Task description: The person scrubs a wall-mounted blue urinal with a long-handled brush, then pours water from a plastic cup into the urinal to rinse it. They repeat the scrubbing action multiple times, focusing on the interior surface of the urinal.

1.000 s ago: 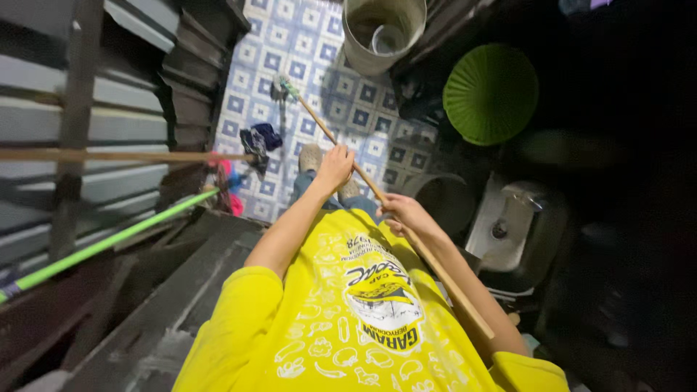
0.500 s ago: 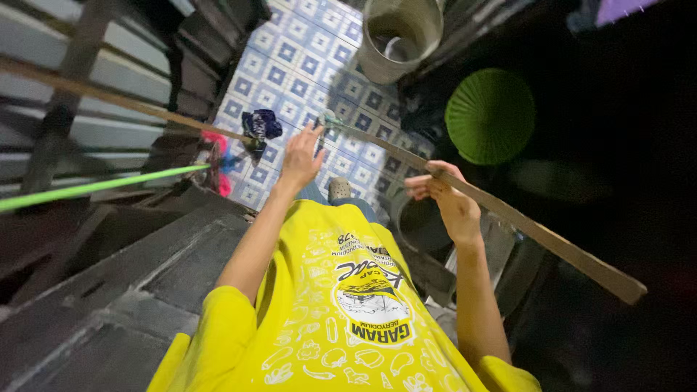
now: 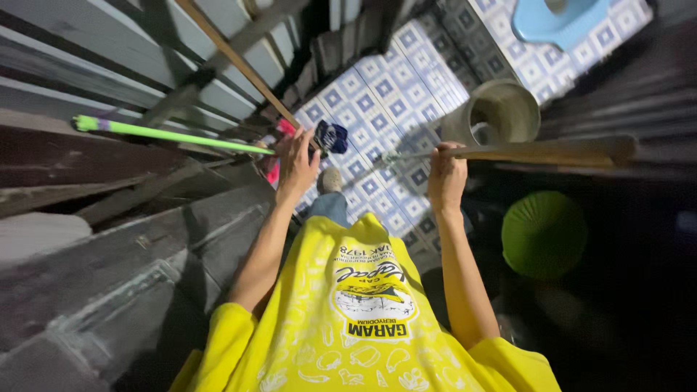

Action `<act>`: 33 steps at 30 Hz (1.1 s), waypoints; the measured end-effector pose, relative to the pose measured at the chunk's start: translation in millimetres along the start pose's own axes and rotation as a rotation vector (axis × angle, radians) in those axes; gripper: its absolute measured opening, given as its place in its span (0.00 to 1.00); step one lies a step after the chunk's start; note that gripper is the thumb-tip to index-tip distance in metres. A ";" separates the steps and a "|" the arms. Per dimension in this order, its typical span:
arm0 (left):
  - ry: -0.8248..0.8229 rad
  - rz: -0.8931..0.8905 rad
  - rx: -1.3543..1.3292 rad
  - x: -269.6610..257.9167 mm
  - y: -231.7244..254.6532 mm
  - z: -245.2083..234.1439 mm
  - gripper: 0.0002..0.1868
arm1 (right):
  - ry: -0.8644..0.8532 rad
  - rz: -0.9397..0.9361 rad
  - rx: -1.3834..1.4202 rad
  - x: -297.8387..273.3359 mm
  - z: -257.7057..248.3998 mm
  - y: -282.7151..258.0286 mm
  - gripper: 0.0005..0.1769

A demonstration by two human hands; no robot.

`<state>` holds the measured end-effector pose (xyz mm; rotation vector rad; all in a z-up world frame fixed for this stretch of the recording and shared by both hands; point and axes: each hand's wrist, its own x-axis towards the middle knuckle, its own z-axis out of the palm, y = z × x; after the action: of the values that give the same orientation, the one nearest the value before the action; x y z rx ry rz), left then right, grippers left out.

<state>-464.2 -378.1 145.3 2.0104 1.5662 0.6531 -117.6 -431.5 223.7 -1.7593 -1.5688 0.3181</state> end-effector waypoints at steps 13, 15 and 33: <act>0.220 -0.084 0.109 58.4 -37.8 -67.5 0.31 | -0.287 0.167 0.081 86.0 181.5 -27.1 0.05; 0.232 -0.097 0.142 63.5 -43.6 -78.8 0.31 | -0.334 0.103 0.053 112.3 197.6 -47.0 0.05; 0.402 -0.223 0.078 84.5 -60.5 -68.1 0.31 | -0.467 -0.126 0.210 175.6 329.6 -79.9 0.07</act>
<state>-533.7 -276.7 163.0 1.7957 2.0402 0.9615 -345.2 -151.4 98.8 -1.4815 -1.8789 0.8462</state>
